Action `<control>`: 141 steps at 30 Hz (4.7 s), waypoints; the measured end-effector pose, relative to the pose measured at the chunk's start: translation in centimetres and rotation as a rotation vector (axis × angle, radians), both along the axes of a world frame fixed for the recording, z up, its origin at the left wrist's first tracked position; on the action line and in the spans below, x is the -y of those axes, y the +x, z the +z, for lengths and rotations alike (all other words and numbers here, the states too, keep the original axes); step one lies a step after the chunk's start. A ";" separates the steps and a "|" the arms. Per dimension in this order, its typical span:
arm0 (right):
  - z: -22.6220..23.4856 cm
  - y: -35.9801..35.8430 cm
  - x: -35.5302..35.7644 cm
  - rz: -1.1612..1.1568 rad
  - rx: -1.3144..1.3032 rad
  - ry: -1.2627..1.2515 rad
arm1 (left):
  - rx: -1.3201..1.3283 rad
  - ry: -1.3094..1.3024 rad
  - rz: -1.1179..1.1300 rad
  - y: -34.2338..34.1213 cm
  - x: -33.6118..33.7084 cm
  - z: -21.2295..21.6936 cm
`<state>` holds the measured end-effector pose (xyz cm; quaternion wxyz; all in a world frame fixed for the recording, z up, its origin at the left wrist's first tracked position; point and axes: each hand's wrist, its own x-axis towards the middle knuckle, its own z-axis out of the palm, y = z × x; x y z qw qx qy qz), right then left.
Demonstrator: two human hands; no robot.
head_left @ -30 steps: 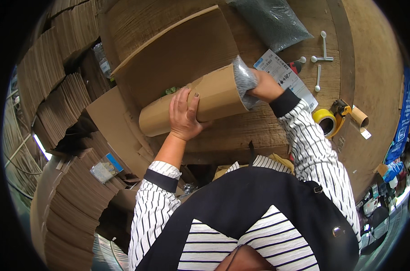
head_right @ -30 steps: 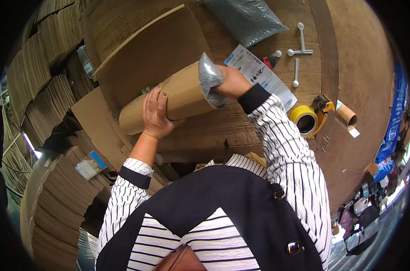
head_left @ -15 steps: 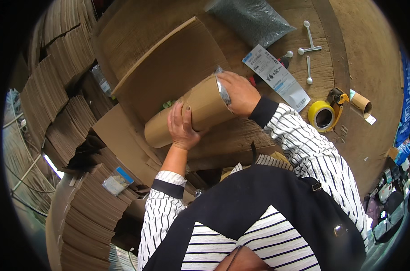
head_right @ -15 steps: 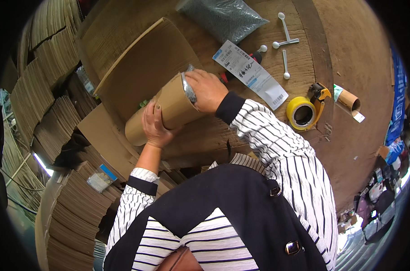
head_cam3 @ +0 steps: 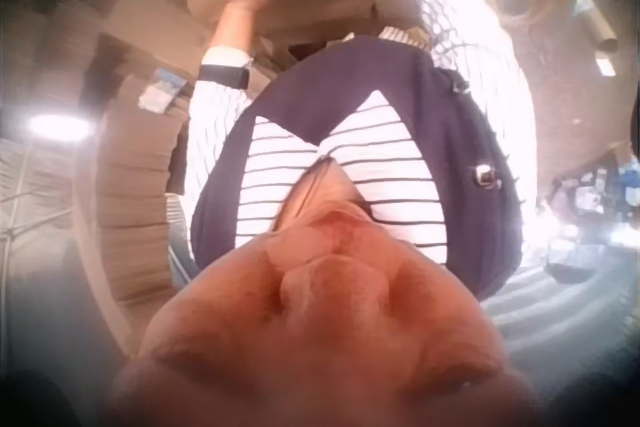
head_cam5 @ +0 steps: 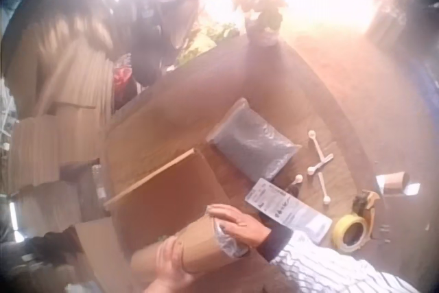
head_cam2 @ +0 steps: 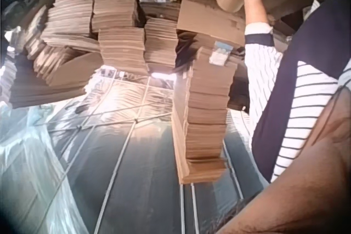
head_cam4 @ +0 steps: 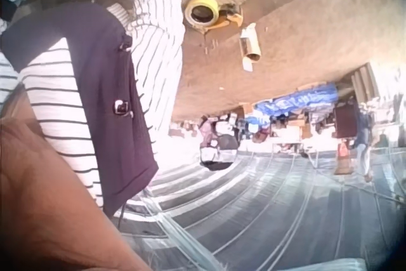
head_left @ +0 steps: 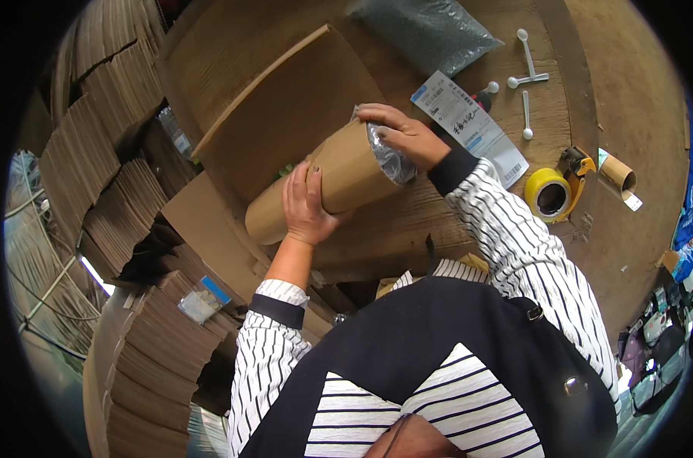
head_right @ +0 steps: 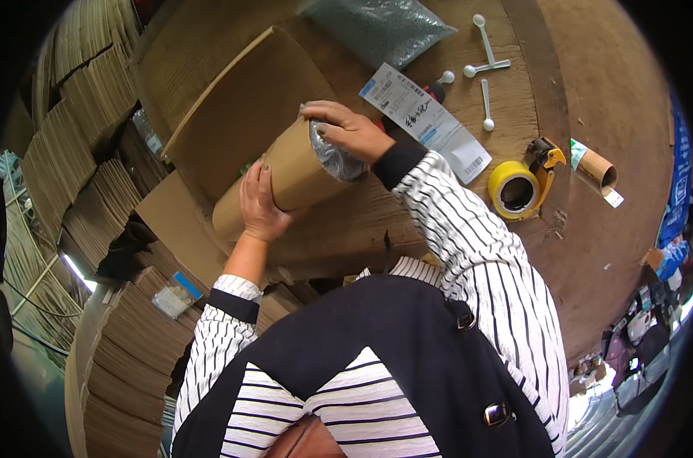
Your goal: The person wraps a small potted plant in bubble wrap, then rolls it in brown paper and secures the roll with packing tape. The person also handles cardboard pieces and a tape dispenser during the process.
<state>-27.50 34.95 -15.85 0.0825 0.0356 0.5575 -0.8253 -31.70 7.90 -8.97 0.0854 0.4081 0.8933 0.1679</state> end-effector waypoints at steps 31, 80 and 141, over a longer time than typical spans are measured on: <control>4.4 -0.3 -0.6 0.021 0.092 0.223 | 0.171 -0.035 0.061 -0.9 -1.0 0.7; 10.3 -2.0 4.4 0.473 -0.001 1.537 | 0.378 -0.124 -0.037 -4.9 -4.6 0.1; 8.8 -18.9 2.1 1.225 0.291 1.274 | 0.202 -0.107 -0.102 -10.9 -1.6 0.3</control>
